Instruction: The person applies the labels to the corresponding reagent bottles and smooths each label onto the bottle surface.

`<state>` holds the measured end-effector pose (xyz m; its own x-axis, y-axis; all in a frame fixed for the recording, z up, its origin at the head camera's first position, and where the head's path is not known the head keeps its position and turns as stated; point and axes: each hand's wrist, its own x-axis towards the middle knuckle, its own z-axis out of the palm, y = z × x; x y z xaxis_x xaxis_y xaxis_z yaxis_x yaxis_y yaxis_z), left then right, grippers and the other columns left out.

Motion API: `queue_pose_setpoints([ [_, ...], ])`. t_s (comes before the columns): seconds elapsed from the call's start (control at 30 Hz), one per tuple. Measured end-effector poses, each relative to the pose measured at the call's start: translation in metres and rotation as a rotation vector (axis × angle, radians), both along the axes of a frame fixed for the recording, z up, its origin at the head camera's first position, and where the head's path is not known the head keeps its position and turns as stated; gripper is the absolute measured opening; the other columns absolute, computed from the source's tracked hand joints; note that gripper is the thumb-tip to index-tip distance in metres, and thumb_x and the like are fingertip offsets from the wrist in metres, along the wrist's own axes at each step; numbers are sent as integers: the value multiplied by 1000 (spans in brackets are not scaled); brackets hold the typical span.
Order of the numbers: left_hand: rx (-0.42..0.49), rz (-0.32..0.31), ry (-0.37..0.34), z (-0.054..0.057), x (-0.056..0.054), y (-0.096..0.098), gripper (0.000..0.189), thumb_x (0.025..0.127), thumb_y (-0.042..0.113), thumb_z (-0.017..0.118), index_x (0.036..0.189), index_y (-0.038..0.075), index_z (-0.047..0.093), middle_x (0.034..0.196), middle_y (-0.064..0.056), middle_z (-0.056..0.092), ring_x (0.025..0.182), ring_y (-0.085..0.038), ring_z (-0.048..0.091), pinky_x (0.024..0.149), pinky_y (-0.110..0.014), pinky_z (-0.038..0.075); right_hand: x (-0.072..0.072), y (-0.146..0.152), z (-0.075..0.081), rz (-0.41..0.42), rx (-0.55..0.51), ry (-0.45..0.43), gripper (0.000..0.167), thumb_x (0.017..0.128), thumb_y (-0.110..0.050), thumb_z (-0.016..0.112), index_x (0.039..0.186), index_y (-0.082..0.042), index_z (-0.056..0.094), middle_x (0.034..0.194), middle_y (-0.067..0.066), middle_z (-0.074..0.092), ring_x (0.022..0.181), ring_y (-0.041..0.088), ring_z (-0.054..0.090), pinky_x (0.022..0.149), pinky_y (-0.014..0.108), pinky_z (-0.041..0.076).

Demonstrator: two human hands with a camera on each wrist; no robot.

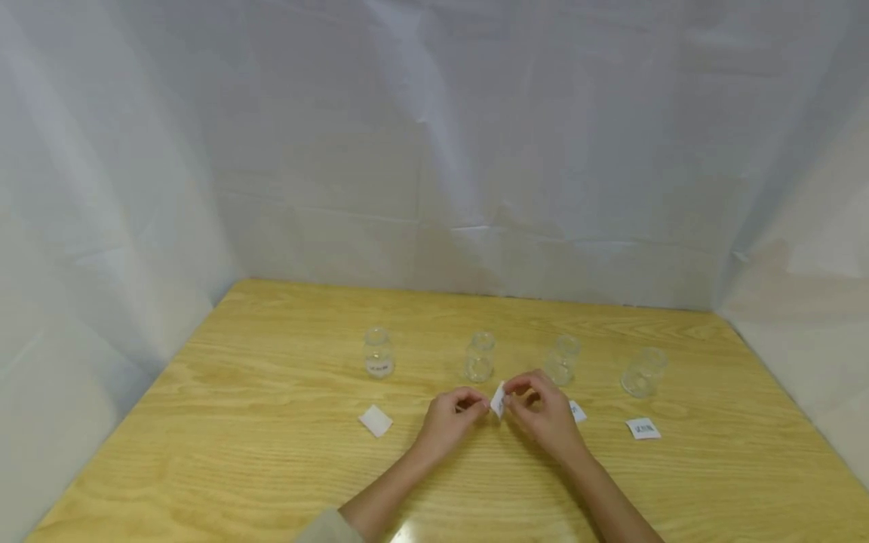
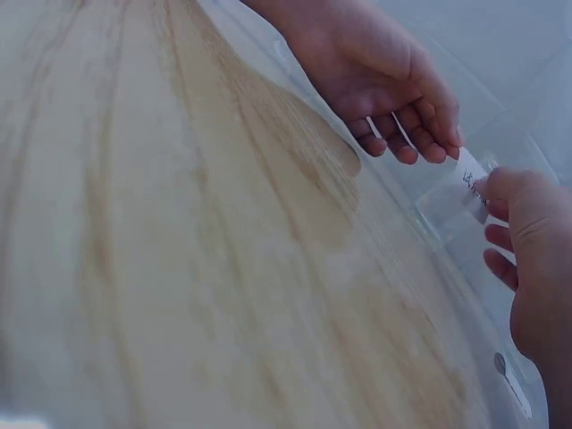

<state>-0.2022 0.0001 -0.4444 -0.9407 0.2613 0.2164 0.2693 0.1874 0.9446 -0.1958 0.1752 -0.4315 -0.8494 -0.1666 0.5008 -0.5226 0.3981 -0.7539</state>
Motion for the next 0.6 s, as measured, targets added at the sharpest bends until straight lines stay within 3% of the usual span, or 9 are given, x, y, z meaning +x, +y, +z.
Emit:
queue_pose_setpoints([
  [0.17, 15, 10, 4, -5, -3, 1, 16, 88, 15, 62, 87, 0, 67, 78, -2, 63, 72, -11, 55, 64, -24, 46, 6, -4, 10, 64, 16, -46, 10, 80, 5, 66, 89, 1, 64, 85, 10, 61, 77, 18, 56, 64, 30, 49],
  [0.27, 10, 8, -1, -1, -1, 0, 15, 89, 13, 60, 88, 0, 67, 80, -4, 64, 73, -12, 55, 65, -23, 46, 7, -5, 8, 81, 33, -73, 10, 82, 3, 65, 91, 1, 64, 86, 9, 63, 79, 13, 57, 66, 31, 49],
  [0.33, 17, 2, 6, 8, 3, 0, 14, 89, 10, 60, 87, -3, 67, 80, -9, 64, 74, -14, 55, 64, -23, 46, 7, -5, 7, 86, 46, -73, 10, 82, 3, 64, 92, 1, 64, 87, 9, 63, 80, 13, 57, 66, 31, 49],
  [0.5, 37, -11, 17, 25, 13, -2, 13, 88, 4, 59, 86, -8, 65, 81, -17, 64, 73, -19, 55, 63, -23, 45, -1, -1, -10, 71, 58, -143, 10, 84, -5, 66, 94, -7, 65, 88, 1, 63, 82, 13, 57, 67, 31, 49],
  [0.6, 25, -6, 13, 17, 9, -1, 14, 88, 8, 60, 88, -5, 66, 81, -12, 64, 73, -16, 55, 63, -22, 45, -6, 2, -18, 57, 52, -204, 9, 85, -15, 67, 94, -14, 66, 89, -5, 63, 83, 13, 57, 68, 30, 49],
])
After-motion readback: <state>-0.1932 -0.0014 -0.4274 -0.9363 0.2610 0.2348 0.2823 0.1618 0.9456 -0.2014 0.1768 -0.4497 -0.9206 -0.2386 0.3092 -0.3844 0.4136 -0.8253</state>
